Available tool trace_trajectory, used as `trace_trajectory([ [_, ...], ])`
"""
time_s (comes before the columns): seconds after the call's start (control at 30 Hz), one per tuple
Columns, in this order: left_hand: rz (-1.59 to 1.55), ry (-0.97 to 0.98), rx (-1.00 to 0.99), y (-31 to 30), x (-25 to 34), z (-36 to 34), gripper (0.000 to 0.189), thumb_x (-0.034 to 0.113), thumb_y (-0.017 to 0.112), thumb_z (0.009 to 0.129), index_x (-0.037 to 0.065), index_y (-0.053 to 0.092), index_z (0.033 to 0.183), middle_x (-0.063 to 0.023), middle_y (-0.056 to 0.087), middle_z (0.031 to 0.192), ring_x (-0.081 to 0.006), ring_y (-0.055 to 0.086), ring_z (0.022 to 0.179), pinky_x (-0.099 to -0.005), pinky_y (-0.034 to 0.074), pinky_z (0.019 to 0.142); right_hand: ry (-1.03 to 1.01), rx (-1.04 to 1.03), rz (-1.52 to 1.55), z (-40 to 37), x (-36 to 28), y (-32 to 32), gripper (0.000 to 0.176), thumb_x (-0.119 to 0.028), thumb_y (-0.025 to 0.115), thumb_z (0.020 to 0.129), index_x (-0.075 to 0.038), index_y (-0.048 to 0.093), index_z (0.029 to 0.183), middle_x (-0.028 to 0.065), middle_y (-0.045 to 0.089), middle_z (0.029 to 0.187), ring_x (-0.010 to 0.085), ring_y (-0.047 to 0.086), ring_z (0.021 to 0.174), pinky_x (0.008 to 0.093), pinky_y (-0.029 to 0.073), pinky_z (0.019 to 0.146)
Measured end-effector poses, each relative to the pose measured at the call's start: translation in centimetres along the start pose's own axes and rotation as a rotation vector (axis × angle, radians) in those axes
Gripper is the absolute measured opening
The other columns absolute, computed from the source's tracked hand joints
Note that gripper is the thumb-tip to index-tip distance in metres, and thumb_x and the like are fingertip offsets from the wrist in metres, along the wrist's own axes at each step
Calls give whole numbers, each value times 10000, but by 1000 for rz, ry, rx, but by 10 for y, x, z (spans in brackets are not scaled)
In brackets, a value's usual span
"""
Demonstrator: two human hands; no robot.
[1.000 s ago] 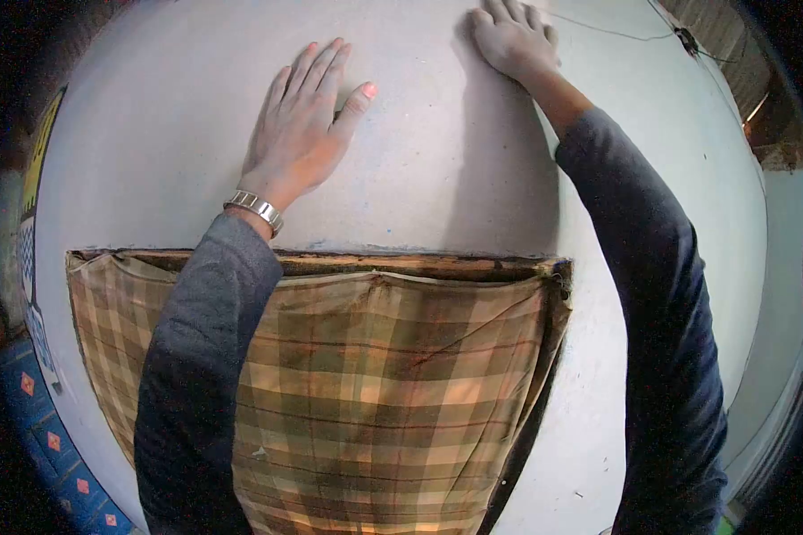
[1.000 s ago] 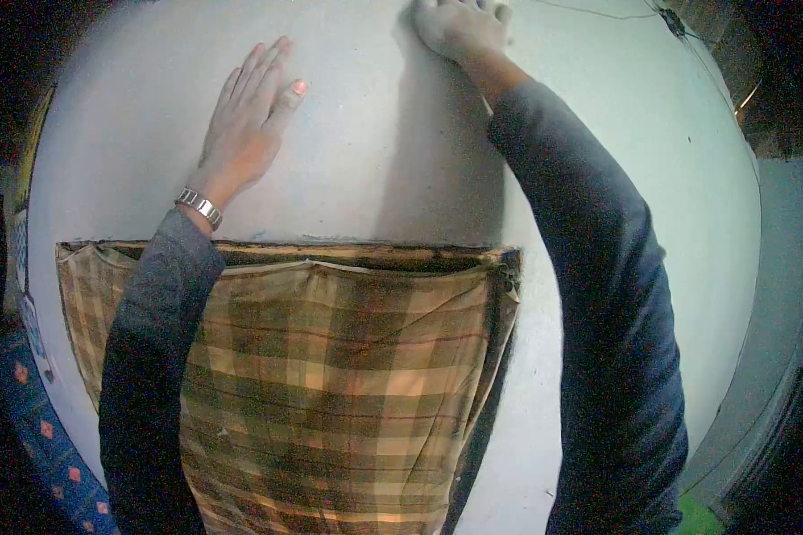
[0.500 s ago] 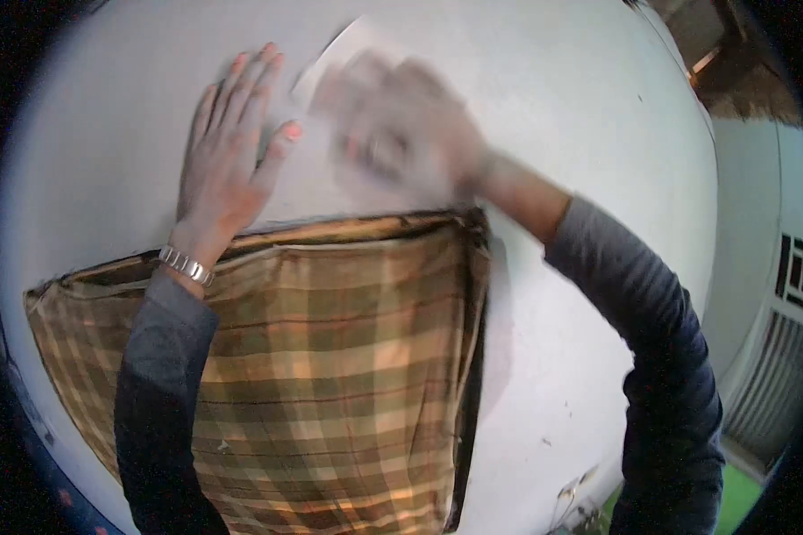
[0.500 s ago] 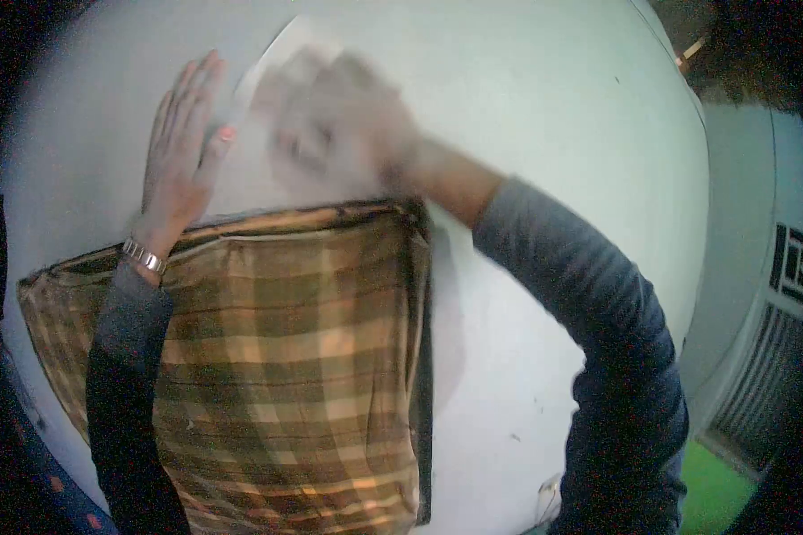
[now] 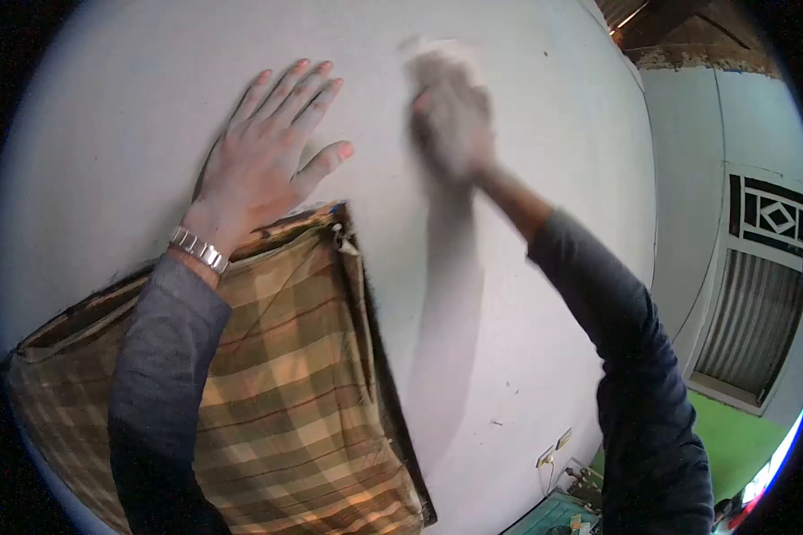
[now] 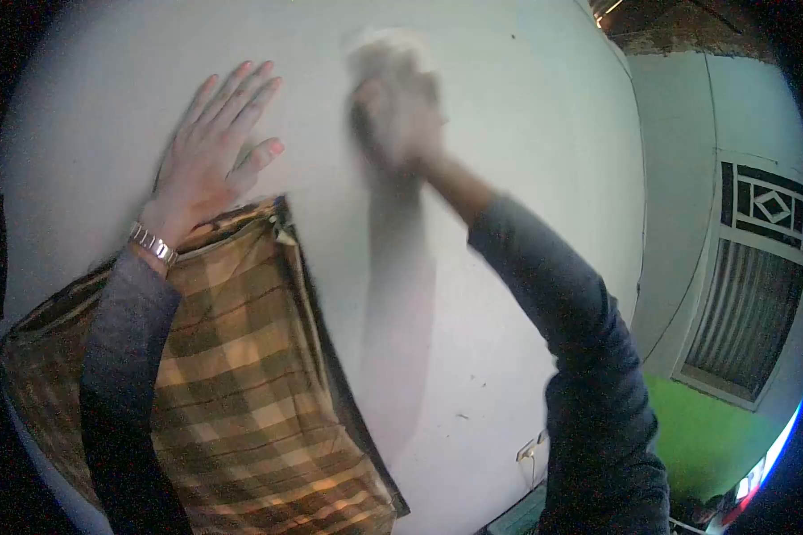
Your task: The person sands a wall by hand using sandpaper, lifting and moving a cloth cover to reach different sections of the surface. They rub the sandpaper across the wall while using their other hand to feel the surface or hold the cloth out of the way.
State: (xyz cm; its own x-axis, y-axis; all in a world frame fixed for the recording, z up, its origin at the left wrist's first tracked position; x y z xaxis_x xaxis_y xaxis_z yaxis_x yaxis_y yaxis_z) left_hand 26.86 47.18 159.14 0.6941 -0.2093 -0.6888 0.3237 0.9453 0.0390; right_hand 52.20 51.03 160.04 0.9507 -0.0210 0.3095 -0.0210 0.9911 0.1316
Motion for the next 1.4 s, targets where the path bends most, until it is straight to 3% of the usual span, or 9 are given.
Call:
trace_trajectory([
  [0.1,-17,30,14,17,25,34,730,552,422,1039,120,306,1615,-63,297,1681,-229,225,1565,-446,125,1303,-417,-235,154,-42,-73,-59,567,-456,391,1053,-217,425,1567,156,347,1649,383,302,1514,562,210,1208],
  [0.3,-12,111,-24,48,86,85,787,628,390,1026,123,286,1621,-68,286,1684,-207,200,1571,-432,113,1307,378,-99,-11,-59,77,-39,560,-421,328,1094,-203,347,1610,72,258,1703,375,233,1552,578,181,1228],
  [0.43,-4,136,2,60,100,115,812,648,368,1023,115,264,1626,-64,274,1688,-197,198,1571,-432,109,1308,-23,-344,163,-77,47,-59,597,-512,271,1084,-265,317,1625,60,191,1725,356,121,1588,623,95,1234],
  [0.57,40,134,-19,66,113,133,820,655,366,1020,113,261,1627,-61,263,1692,-203,194,1572,-431,110,1309,447,0,220,-69,192,-36,525,-417,285,1095,-227,390,1574,77,285,1666,399,210,1527,641,112,1224],
  [0.97,40,207,-44,71,116,142,821,563,517,979,107,283,1620,-69,299,1679,-236,226,1563,-456,142,1300,-233,43,-21,-1,150,-40,548,-373,473,1032,-188,432,1547,108,376,1624,356,283,1525,525,190,1247],
  [1.1,32,213,-48,79,121,141,806,504,562,956,103,309,1609,-73,311,1675,-249,250,1556,-464,154,1297,666,-22,192,50,346,-27,561,-327,318,1062,-63,405,1550,222,434,1577,367,368,1484,485,268,1234],
  [1.13,26,209,-31,80,119,142,805,491,571,950,108,312,1608,-74,311,1674,-250,253,1555,-464,158,1297,416,194,-364,51,434,45,558,-322,276,1077,-77,387,1566,226,396,1602,383,331,1502,482,226,1258],
  [1.27,44,171,-34,79,111,138,793,475,572,949,124,313,1611,-67,313,1674,-244,258,1554,-466,159,1297,-149,-26,8,58,228,-20,578,-389,285,1093,-72,383,1567,243,310,1645,396,260,1531,476,183,1266],
  [1.4,48,194,-45,76,119,139,769,446,569,952,142,315,1611,-49,319,1673,-227,261,1552,-462,159,1300,152,254,-299,62,394,41,534,-353,349,1079,-71,438,1524,239,336,1635,388,304,1519,469,207,1262],
])
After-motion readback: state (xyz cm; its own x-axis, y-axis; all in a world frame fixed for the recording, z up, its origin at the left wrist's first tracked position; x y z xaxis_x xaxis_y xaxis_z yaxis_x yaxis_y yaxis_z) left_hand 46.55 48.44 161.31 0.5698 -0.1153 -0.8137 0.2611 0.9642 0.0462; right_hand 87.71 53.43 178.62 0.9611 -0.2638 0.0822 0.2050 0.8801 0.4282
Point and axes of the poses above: each hand's wrist, its own z-axis towards the middle knuckle, its own y-axis out of the palm, x = y × z, the point moved 7 cm from there along z, towards the middle knuckle
